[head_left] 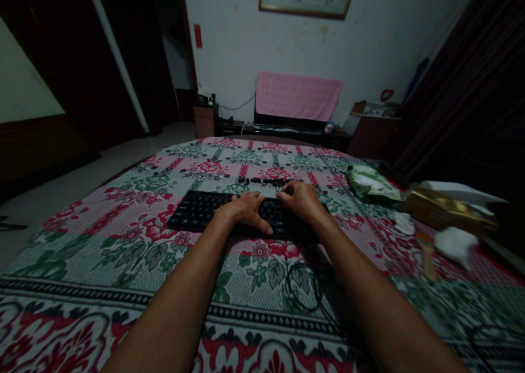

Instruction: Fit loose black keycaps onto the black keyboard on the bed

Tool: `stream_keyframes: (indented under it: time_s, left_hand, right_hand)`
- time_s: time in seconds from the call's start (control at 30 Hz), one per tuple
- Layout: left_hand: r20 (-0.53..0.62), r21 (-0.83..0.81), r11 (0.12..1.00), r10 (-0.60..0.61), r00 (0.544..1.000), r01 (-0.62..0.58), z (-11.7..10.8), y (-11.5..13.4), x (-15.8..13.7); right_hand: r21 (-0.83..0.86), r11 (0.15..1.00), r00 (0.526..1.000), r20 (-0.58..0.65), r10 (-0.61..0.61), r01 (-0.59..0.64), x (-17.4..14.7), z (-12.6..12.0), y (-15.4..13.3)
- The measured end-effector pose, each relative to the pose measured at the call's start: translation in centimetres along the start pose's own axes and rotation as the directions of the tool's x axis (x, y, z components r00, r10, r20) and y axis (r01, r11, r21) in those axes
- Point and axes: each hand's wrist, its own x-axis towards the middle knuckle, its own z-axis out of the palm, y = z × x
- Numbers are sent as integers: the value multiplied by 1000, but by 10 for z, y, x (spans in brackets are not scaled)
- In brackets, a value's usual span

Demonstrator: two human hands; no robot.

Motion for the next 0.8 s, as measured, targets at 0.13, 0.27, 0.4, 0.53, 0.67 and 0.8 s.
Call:
stream_keyframes:
  time_s: [0.13, 0.27, 0.4, 0.53, 0.67, 0.8]
  left_hand:
    - [8, 35, 999, 18, 1000, -19, 1, -2, 1]
    - [6, 60, 998, 18, 1000, -18, 0, -2, 2]
    - [18, 61, 998, 18, 1000, -19, 0, 0, 0]
    - [32, 64, 998, 2, 999, -4, -1, 2, -2]
    - [22, 70, 998, 3, 1000, -4, 0, 1, -1]
    - [12, 66, 998, 17, 1000, -18, 3, -2, 2]
  right_hand:
    - [-43, 998, 998, 53, -33, 35, 6, 0, -3]
    - [-38, 989, 987, 79, -139, 142, 5, 0, -2]
    - [52, 958, 950, 124, -287, 282, 1, 1, 3]
    - [115, 943, 938, 117, -326, 314, 5, 4, 9]
    - [209, 947, 946, 165, -280, 244, 17, 9, 12]
    - [276, 946, 951, 205, -231, 171, 22, 10, 15]
